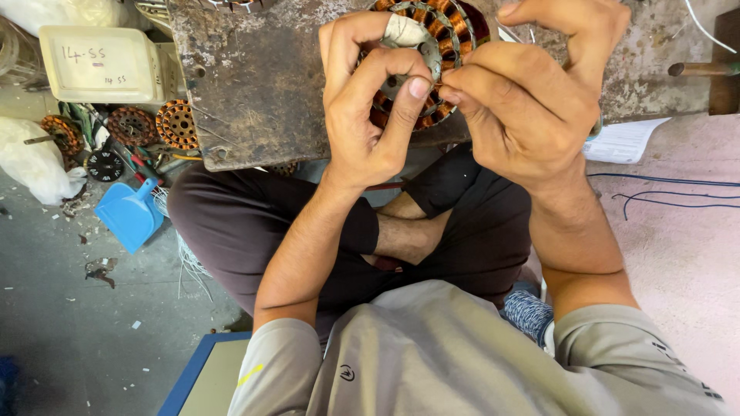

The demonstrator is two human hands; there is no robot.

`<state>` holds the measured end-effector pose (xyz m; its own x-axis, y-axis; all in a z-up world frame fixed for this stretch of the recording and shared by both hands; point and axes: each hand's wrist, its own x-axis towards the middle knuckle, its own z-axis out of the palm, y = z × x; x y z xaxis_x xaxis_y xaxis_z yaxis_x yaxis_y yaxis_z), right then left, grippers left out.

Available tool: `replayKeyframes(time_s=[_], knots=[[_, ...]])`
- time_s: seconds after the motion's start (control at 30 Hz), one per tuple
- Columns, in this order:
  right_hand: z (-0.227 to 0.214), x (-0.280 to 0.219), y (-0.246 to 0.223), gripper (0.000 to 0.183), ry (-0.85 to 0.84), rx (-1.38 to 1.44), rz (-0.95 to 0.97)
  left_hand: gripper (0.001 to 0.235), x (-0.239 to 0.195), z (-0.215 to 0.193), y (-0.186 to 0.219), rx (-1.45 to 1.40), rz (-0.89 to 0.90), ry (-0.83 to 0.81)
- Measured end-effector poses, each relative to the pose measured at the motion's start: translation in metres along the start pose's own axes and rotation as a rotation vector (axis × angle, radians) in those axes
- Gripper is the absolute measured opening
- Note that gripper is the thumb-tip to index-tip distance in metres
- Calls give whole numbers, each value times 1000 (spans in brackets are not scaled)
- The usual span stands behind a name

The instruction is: The person weaves thin copper wire through the slots of a fan stator by hand and with a thin metal tool, then cuts a piece of white insulating tape using scissors.

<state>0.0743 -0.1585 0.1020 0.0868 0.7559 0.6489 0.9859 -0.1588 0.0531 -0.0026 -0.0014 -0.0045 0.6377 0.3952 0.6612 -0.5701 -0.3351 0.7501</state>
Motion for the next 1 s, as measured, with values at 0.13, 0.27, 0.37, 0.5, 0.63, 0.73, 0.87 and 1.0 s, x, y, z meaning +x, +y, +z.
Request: replayKeyframes(time_s=[0.13, 0.27, 0.37, 0.5, 0.63, 0.73, 0.87, 1.0], knots=[[3, -3, 2, 15, 28, -46, -27, 16, 1, 0, 2, 11, 1, 0], [5, -5, 2, 16, 32, -51, 11, 15, 0, -1, 4, 21, -16, 6], [7, -6, 2, 16, 44, -28, 58, 14, 0, -1, 3, 26, -24, 8], [11, -13, 2, 18, 65, 116, 221, 13, 0, 0, 2, 27, -28, 9], [14, -19, 7, 13, 47, 332, 385, 14, 0, -1, 2, 24, -29, 15], [16, -23, 7, 13, 60, 470, 478, 14, 1, 1, 0, 15, -32, 31], [18, -25, 5, 15, 72, 543, 550, 13, 1, 1, 1, 7, -38, 48], [18, -25, 3, 15, 63, 498, 558, 13, 0, 1, 2, 32, -32, 50]])
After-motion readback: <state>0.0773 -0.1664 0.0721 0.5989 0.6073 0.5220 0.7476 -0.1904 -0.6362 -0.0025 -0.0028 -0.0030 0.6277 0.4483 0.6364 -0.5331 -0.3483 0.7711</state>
